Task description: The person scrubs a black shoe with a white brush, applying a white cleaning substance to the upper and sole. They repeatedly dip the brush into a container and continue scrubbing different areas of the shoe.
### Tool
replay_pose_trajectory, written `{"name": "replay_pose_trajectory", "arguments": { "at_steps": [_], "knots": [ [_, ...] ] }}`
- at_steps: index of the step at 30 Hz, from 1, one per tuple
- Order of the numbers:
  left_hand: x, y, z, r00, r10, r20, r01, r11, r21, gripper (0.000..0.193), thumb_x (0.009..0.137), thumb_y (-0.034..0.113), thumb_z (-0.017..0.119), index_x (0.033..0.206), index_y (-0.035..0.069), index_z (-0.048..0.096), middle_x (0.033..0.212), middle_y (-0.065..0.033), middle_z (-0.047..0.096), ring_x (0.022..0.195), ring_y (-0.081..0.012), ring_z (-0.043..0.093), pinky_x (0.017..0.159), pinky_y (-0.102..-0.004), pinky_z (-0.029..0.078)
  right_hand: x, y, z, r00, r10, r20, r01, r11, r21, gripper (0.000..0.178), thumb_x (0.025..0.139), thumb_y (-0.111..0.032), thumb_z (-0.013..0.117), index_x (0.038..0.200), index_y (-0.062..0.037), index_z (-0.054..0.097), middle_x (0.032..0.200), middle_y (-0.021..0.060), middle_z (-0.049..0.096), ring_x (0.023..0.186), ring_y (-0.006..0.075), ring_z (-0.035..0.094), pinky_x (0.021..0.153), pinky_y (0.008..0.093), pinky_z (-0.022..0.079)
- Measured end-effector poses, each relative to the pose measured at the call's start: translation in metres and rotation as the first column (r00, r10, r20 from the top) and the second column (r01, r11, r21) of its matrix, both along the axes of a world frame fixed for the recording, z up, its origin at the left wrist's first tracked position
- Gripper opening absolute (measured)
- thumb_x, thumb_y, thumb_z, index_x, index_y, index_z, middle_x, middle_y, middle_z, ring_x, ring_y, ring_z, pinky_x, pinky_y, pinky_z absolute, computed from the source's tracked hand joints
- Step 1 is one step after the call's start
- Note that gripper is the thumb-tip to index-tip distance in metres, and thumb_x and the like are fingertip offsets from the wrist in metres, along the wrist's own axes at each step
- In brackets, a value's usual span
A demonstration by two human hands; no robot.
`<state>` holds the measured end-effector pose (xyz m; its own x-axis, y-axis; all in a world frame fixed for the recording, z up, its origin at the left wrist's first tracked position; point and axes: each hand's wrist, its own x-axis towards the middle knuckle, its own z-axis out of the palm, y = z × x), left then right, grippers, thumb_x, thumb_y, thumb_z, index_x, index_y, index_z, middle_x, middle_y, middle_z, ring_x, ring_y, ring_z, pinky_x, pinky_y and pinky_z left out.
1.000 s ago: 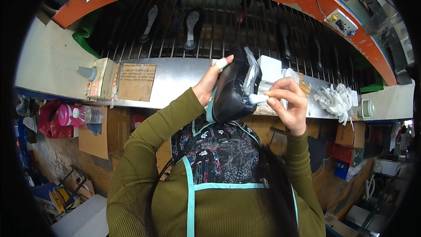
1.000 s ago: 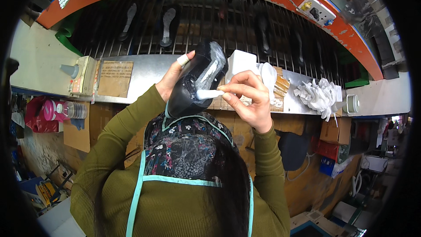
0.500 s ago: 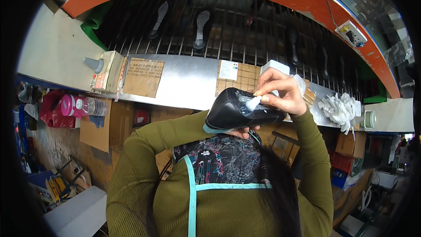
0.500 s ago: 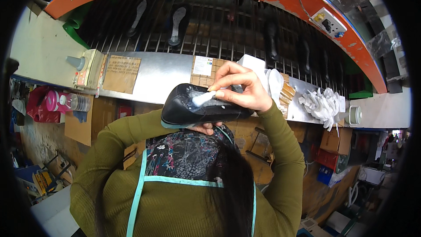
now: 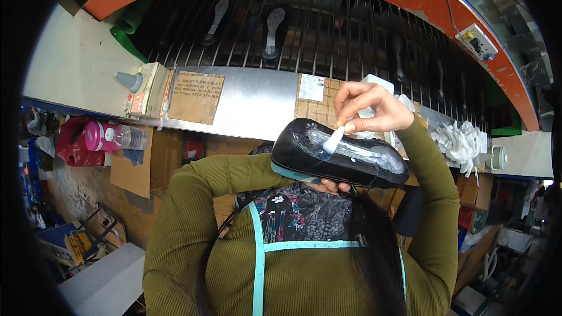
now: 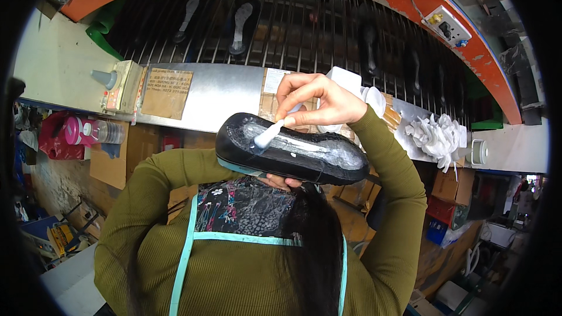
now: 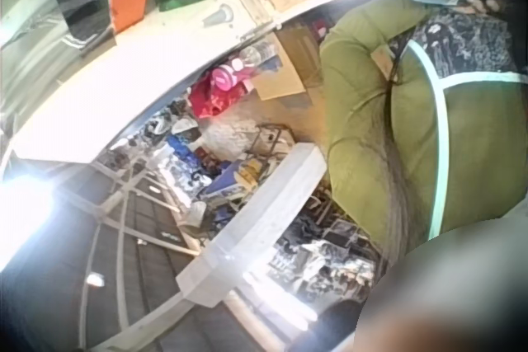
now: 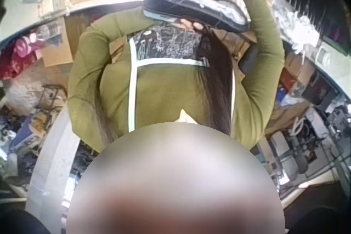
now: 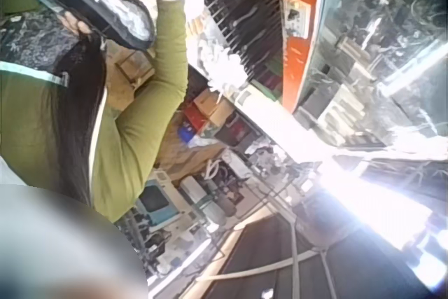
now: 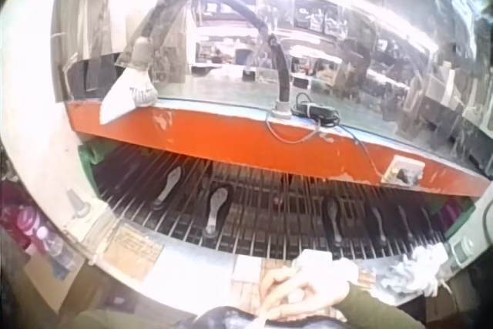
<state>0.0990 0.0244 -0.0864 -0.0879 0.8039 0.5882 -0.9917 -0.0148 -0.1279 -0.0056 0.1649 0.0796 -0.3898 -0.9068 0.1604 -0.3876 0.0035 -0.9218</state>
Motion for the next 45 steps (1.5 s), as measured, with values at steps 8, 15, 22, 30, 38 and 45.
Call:
{"name": "replay_pose_trajectory", "arguments": {
  "at_steps": [8,15,22,30,38,45],
  "knots": [
    [-0.027,-0.023,0.029,0.998,-0.011,0.060,0.016,0.996,-0.087,0.071,0.096,0.057,0.041,0.137,0.000,0.044,0.123,-0.0335,0.054,0.102,-0.0458,0.064,0.088,-0.0506,0.054,0.003,0.049,0.025,0.919,-0.181,-0.350,0.197,0.980,0.010,0.014,0.075,-0.011,0.078,0.087,-0.0056,0.076,0.081,0.0036,0.061,0.075,0.0165,0.058,0.066,0.0315,0.045],
    [-0.065,-0.073,0.070,0.537,0.582,-0.611,-0.755,0.008,-0.656,0.064,0.091,0.055,0.052,0.124,0.000,0.056,0.111,-0.0139,0.065,0.093,-0.0217,0.066,0.085,-0.0349,0.055,0.087,0.019,-0.043,0.406,-0.870,-0.281,0.872,0.461,-0.166,0.013,0.079,-0.003,0.073,0.092,-0.0017,0.074,0.082,0.0048,0.060,0.068,0.0119,0.056,0.059,0.0248,0.045],
    [-0.078,-0.094,0.081,0.410,0.521,-0.749,-0.740,-0.290,-0.607,0.048,0.089,0.045,0.061,0.114,0.003,0.059,0.101,-0.0098,0.066,0.087,-0.0163,0.067,0.079,-0.0300,0.057,0.113,0.010,-0.060,0.552,-0.831,0.071,0.824,0.531,-0.199,0.015,0.080,-0.002,0.074,0.095,-0.0004,0.074,0.092,0.0054,0.060,0.075,0.0100,0.056,0.063,0.0227,0.046],
    [-0.081,-0.097,0.077,0.424,0.482,-0.767,-0.724,-0.329,-0.607,0.037,0.090,0.040,0.062,0.103,0.005,0.059,0.095,-0.0080,0.066,0.079,-0.0137,0.067,0.071,-0.0272,0.058,0.092,0.000,-0.056,0.554,-0.826,-0.107,0.799,0.563,-0.211,0.015,0.080,0.000,0.073,0.095,-0.0011,0.074,0.093,0.0060,0.059,0.074,0.0095,0.056,0.062,0.0228,0.047],
    [-0.079,-0.097,0.086,0.568,0.488,-0.662,-0.640,-0.244,-0.729,0.038,0.090,0.039,0.063,0.105,0.004,0.063,0.095,-0.0080,0.068,0.078,-0.0140,0.068,0.071,-0.0271,0.058,0.088,0.005,-0.056,0.661,-0.751,-0.013,0.742,0.655,-0.144,0.014,0.080,-0.001,0.072,0.094,0.0016,0.072,0.095,0.0081,0.060,0.081,0.0138,0.057,0.070,0.0252,0.047],
    [-0.071,-0.091,0.090,0.678,0.468,-0.567,-0.576,-0.142,-0.805,0.046,0.089,0.044,0.063,0.111,0.004,0.063,0.099,-0.0088,0.069,0.082,-0.0160,0.068,0.075,-0.0298,0.058,0.084,0.009,-0.052,0.704,-0.710,-0.028,0.698,0.698,-0.157,0.015,0.079,-0.001,0.073,0.094,0.0016,0.072,0.095,0.0077,0.059,0.081,0.0137,0.058,0.071,0.0255,0.047]
  ]
}}
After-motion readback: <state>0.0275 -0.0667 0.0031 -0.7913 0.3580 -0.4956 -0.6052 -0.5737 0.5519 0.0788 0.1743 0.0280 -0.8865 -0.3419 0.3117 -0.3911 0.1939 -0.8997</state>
